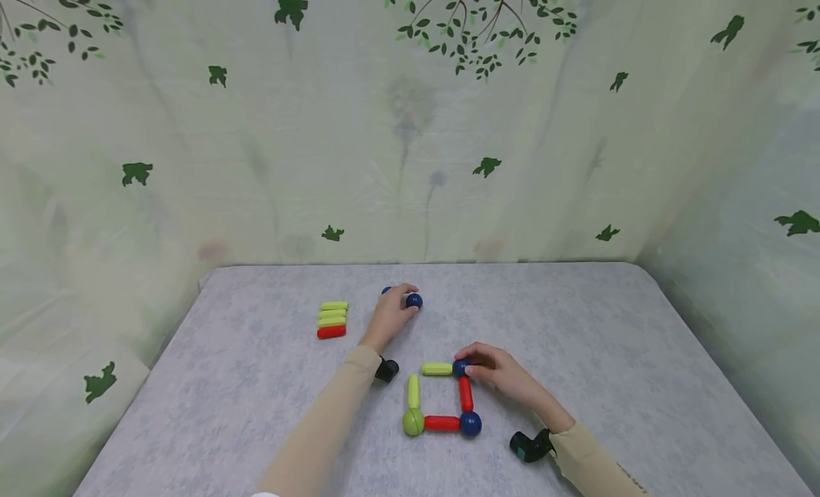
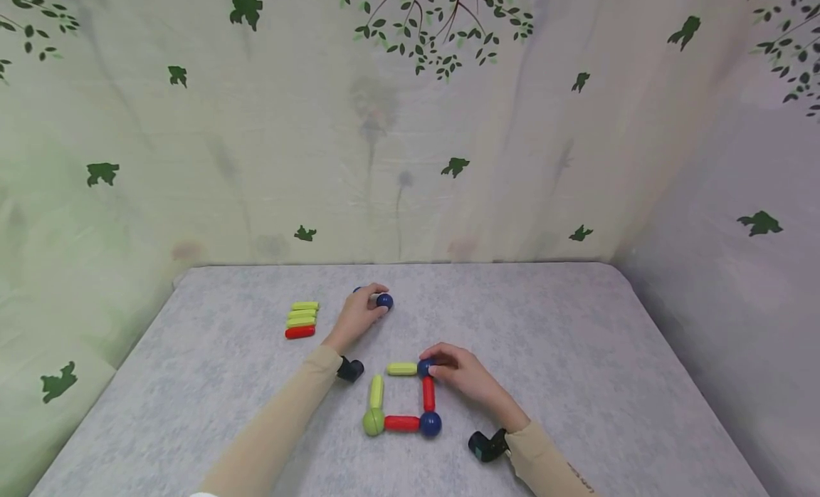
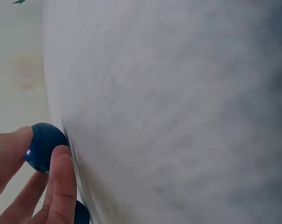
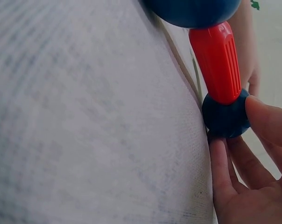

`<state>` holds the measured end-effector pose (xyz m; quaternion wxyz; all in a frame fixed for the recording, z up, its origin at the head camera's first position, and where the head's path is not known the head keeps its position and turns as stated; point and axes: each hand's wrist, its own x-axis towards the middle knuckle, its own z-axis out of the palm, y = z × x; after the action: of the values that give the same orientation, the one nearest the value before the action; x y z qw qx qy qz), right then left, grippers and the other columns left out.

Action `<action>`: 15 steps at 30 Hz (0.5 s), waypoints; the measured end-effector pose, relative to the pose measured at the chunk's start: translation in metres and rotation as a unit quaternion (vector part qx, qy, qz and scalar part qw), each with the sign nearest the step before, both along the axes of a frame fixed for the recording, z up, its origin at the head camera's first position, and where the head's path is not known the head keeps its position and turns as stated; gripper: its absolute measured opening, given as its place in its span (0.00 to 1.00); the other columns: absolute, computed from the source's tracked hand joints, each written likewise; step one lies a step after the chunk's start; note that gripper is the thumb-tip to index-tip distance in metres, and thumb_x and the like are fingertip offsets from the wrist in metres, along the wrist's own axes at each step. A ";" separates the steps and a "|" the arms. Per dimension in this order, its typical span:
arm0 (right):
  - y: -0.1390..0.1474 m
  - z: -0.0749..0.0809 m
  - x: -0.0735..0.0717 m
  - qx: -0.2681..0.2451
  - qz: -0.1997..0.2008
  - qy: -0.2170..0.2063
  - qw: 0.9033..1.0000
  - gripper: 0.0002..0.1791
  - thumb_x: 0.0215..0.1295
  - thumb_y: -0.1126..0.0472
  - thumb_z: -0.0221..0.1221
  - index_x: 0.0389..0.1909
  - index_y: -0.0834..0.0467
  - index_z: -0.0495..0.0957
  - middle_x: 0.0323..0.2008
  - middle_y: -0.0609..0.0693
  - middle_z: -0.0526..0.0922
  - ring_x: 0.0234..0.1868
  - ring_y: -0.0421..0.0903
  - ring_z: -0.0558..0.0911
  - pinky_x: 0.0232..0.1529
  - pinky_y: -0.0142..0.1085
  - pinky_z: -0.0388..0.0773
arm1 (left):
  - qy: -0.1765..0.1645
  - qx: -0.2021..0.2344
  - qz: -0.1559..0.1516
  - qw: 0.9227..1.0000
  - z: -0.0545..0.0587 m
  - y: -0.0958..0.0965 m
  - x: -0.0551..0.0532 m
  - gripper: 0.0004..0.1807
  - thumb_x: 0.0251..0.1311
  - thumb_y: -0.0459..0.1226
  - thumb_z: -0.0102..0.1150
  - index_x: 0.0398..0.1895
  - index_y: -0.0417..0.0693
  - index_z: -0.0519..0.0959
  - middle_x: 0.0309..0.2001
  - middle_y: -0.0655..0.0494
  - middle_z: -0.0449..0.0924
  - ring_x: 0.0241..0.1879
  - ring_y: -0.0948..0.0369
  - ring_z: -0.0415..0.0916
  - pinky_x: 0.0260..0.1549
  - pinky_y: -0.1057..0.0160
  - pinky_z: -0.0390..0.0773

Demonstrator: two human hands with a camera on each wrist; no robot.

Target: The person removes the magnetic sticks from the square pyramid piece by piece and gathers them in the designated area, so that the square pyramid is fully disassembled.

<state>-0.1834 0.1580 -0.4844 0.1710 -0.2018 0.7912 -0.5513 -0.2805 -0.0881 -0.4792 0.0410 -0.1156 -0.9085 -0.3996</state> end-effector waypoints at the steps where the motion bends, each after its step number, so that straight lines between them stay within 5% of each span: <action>1: 0.000 -0.001 0.000 0.001 -0.002 0.001 1.000 0.15 0.70 0.64 0.54 0.55 0.63 0.75 0.51 0.55 0.77 0.51 0.51 0.76 0.54 0.44 0.73 | 0.007 -0.001 -0.002 1.000 0.001 -0.001 0.002 0.19 0.60 0.31 0.62 0.55 0.44 0.75 0.54 0.46 0.74 0.49 0.52 0.73 0.49 0.53 0.73; 5: 0.000 -0.004 -0.001 0.005 -0.007 0.000 1.000 0.15 0.70 0.63 0.55 0.54 0.62 0.75 0.51 0.53 0.77 0.50 0.50 0.76 0.54 0.43 0.73 | 0.026 0.019 -0.023 0.999 0.004 -0.007 0.016 0.16 0.59 0.30 0.62 0.51 0.45 0.77 0.48 0.47 0.75 0.37 0.55 0.73 0.38 0.58 0.76; 8: 0.000 -0.006 -0.002 0.006 -0.007 -0.004 1.000 0.15 0.70 0.62 0.55 0.54 0.61 0.76 0.50 0.52 0.77 0.50 0.49 0.75 0.54 0.43 0.73 | 0.002 0.039 -0.086 0.996 0.007 -0.010 0.030 0.12 0.60 0.29 0.61 0.47 0.44 0.78 0.44 0.49 0.76 0.35 0.58 0.73 0.36 0.61 0.75; 12: 0.000 -0.007 -0.002 0.002 -0.006 -0.005 1.000 0.14 0.70 0.62 0.55 0.54 0.61 0.76 0.50 0.52 0.78 0.49 0.49 0.75 0.54 0.44 0.72 | -0.074 0.030 -0.207 0.975 0.009 -0.010 0.049 0.09 0.61 0.30 0.60 0.44 0.43 0.78 0.43 0.52 0.78 0.39 0.60 0.75 0.41 0.62 0.75; 15: 0.000 -0.007 -0.002 0.000 -0.006 -0.004 1.000 0.14 0.70 0.62 0.55 0.54 0.60 0.76 0.49 0.52 0.78 0.50 0.49 0.76 0.54 0.45 0.72 | -0.118 0.002 -0.256 0.959 0.009 -0.006 0.062 0.09 0.61 0.32 0.61 0.44 0.47 0.78 0.42 0.57 0.79 0.40 0.62 0.75 0.43 0.63 0.75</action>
<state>-0.1855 0.1583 -0.4913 0.1711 -0.1942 0.7920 -0.5530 -0.2185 -0.0945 -0.4701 -0.1697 -0.2966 -0.8462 -0.4089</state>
